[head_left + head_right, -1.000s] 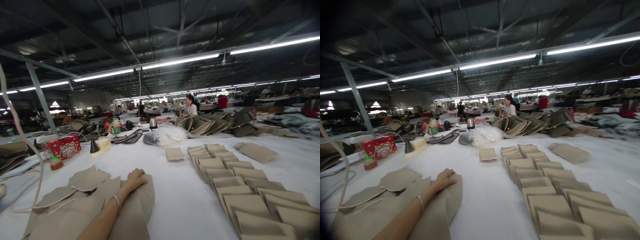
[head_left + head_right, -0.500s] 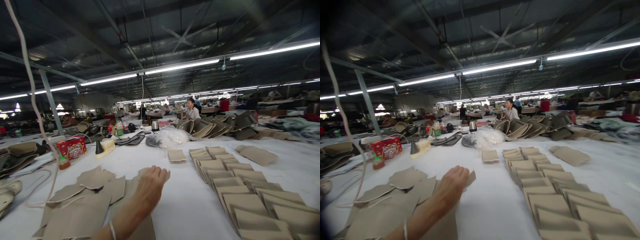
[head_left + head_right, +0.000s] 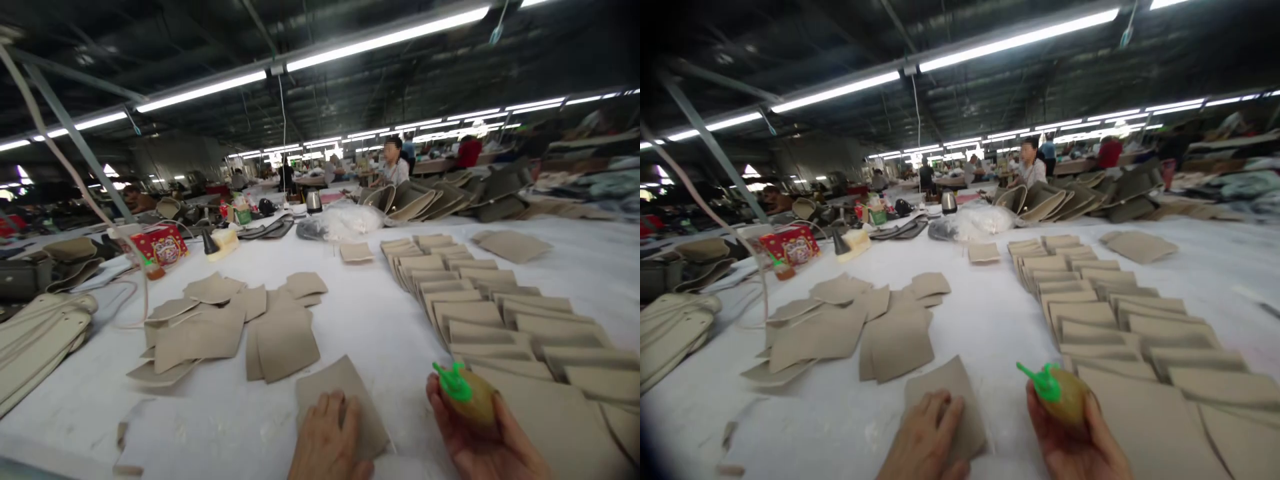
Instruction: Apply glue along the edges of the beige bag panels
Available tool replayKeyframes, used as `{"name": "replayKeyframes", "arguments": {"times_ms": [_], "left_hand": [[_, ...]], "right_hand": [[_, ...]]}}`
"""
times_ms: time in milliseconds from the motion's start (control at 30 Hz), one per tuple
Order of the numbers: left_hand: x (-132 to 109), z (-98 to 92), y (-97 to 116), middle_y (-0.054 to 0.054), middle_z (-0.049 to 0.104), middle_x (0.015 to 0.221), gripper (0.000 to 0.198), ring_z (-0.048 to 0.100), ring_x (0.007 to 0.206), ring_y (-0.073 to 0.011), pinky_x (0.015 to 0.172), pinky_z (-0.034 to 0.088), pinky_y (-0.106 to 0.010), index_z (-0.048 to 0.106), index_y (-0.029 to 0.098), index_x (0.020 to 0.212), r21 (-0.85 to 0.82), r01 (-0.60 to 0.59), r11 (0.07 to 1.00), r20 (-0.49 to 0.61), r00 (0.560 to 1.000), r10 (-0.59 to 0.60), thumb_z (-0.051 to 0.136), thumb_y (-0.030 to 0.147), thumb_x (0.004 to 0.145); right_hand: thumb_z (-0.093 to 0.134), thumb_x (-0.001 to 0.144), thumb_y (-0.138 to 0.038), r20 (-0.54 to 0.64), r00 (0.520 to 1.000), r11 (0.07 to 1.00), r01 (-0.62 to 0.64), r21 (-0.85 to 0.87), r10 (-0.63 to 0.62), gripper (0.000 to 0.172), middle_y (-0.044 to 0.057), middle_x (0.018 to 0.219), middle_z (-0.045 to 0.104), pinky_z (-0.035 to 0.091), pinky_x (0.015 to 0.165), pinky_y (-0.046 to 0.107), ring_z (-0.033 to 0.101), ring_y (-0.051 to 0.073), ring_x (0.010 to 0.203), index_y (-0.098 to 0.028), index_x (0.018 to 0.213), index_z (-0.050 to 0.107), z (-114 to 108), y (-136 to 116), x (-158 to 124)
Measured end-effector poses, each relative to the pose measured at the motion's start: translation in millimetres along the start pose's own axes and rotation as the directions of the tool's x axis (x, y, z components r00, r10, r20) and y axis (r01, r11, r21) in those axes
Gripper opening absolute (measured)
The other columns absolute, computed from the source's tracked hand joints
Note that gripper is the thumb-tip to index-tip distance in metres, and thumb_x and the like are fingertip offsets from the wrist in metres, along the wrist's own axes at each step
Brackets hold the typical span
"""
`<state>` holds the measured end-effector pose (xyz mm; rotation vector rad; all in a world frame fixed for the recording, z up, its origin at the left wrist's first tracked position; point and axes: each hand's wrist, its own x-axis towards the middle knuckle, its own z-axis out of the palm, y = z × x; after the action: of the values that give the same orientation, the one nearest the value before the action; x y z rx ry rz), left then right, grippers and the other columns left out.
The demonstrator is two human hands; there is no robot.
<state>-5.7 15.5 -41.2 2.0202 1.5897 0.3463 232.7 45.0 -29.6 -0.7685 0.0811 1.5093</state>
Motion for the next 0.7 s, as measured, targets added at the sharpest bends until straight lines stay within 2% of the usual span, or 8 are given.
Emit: {"name": "replayKeyframes", "arguments": {"times_ms": [33, 67, 167, 333, 467, 533, 600, 700], "left_hand": [[-2.4, -1.2, 1.5, -0.023, 0.035, 0.149, 0.082, 0.03, 0.134, -0.047, 0.109, 0.027, -0.063, 0.045, 0.02, 0.147, 0.021, 0.042, 0.999, 0.038, 0.998, -0.043, 0.077, 0.033, 0.073], [-4.6, -3.7, 3.3, -0.022, 0.031, 0.152, 0.085, 0.027, 0.136, -0.0467, 0.111, 0.024, -0.062, 0.042, 0.019, 0.15, 0.039, 0.071, 0.997, 0.077, 0.994, -0.074, 0.076, 0.033, 0.073], [-12.3, -16.3, 9.8, -0.018, 0.029, 0.154, 0.082, 0.025, 0.137, -0.0422, 0.114, 0.023, -0.055, 0.04, 0.019, 0.151, 0.082, 0.105, 0.991, 0.134, 0.984, -0.115, 0.071, 0.038, 0.077], [-23.9, -34.1, 20.5, -0.013, 0.032, 0.152, 0.071, 0.027, 0.137, -0.0332, 0.116, 0.024, -0.042, 0.044, 0.018, 0.147, 0.108, 0.094, 0.99, 0.105, 0.989, -0.105, 0.065, 0.035, 0.081], [-19.3, -42.5, 26.7, -0.011, 0.046, 0.135, 0.063, 0.043, 0.122, -0.0261, 0.108, 0.035, -0.035, 0.045, 0.024, 0.146, 0.049, 0.085, 0.995, 0.076, 0.993, -0.089, 0.061, 0.032, 0.086], [-13.0, -44.6, 28.0, -0.008, 0.05, 0.123, 0.058, 0.048, 0.113, -0.0254, 0.103, 0.039, -0.036, 0.046, 0.031, 0.145, 0.04, 0.074, 0.996, 0.05, 0.996, -0.076, 0.059, 0.032, 0.089], [-5.6, -43.8, 28.5, -0.008, 0.051, 0.118, 0.05, 0.048, 0.112, -0.0279, 0.1, 0.04, -0.04, 0.053, 0.036, 0.138, 0.07, 0.056, 0.996, 0.043, 0.997, -0.059, 0.06, 0.036, 0.089], [9.2, -35.1, 29.0, -0.01, 0.05, 0.123, 0.047, 0.045, 0.118, -0.0356, 0.1, 0.039, -0.049, 0.059, 0.037, 0.131, 0.125, 0.046, 0.991, 0.123, 0.991, -0.062, 0.064, 0.049, 0.086]], "right_hand": [[0.07, 0.082, -0.035, -0.044, 0.999, 0.998, 0.012, 0.063, -0.01, 0.029, 0.014, 0.127, 0.061, 0.06, 0.076, 0.036, 0.063, 0.029, 0.107, -0.017, 0.104, 0.072, 0.5, 0.6, -1.2], [0.07, 0.083, -0.035, -0.033, 0.999, 0.997, 0.012, 0.081, -0.009, 0.029, 0.015, 0.13, 0.058, 0.06, 0.078, 0.037, 0.062, 0.031, 0.109, -0.017, 0.106, 0.071, 0.7, 1.4, -1.6], [0.074, 0.082, -0.034, 0.052, 0.997, 0.998, 0.061, 0.02, -0.062, 0.033, 0.017, 0.132, 0.057, 0.059, 0.082, 0.042, 0.06, 0.033, 0.112, -0.016, 0.11, 0.07, -2.9, 3.6, 0.9], [0.076, 0.078, -0.028, 0.09, 0.993, 0.997, 0.07, 0.032, -0.073, 0.034, 0.013, 0.131, 0.058, 0.059, 0.083, 0.043, 0.059, 0.034, 0.114, -0.02, 0.11, 0.068, -7.5, 5.5, 3.5], [0.075, 0.077, -0.028, 0.072, 0.996, 0.998, 0.056, 0.033, -0.058, 0.035, 0.012, 0.132, 0.057, 0.06, 0.081, 0.042, 0.059, 0.034, 0.113, -0.021, 0.11, 0.067, -1.3, 6.1, -0.9], [0.074, 0.078, -0.029, 0.081, 0.995, 0.998, 0.055, 0.014, -0.056, 0.036, 0.012, 0.133, 0.057, 0.06, 0.082, 0.043, 0.059, 0.034, 0.114, -0.022, 0.113, 0.066, -4.8, 6.5, 1.5], [0.071, 0.08, -0.032, 0.104, 0.994, 0.999, 0.045, -0.019, -0.042, 0.039, 0.012, 0.134, 0.056, 0.06, 0.083, 0.045, 0.059, 0.034, 0.114, -0.024, 0.117, 0.066, -18.4, 6.3, 11.3], [0.069, 0.081, -0.041, 0.083, 0.996, 0.997, -0.02, -0.077, 0.027, 0.043, 0.011, 0.13, 0.06, 0.062, 0.077, 0.048, 0.062, 0.035, 0.108, -0.03, 0.122, 0.066, -49.0, 4.3, 42.9]]}}
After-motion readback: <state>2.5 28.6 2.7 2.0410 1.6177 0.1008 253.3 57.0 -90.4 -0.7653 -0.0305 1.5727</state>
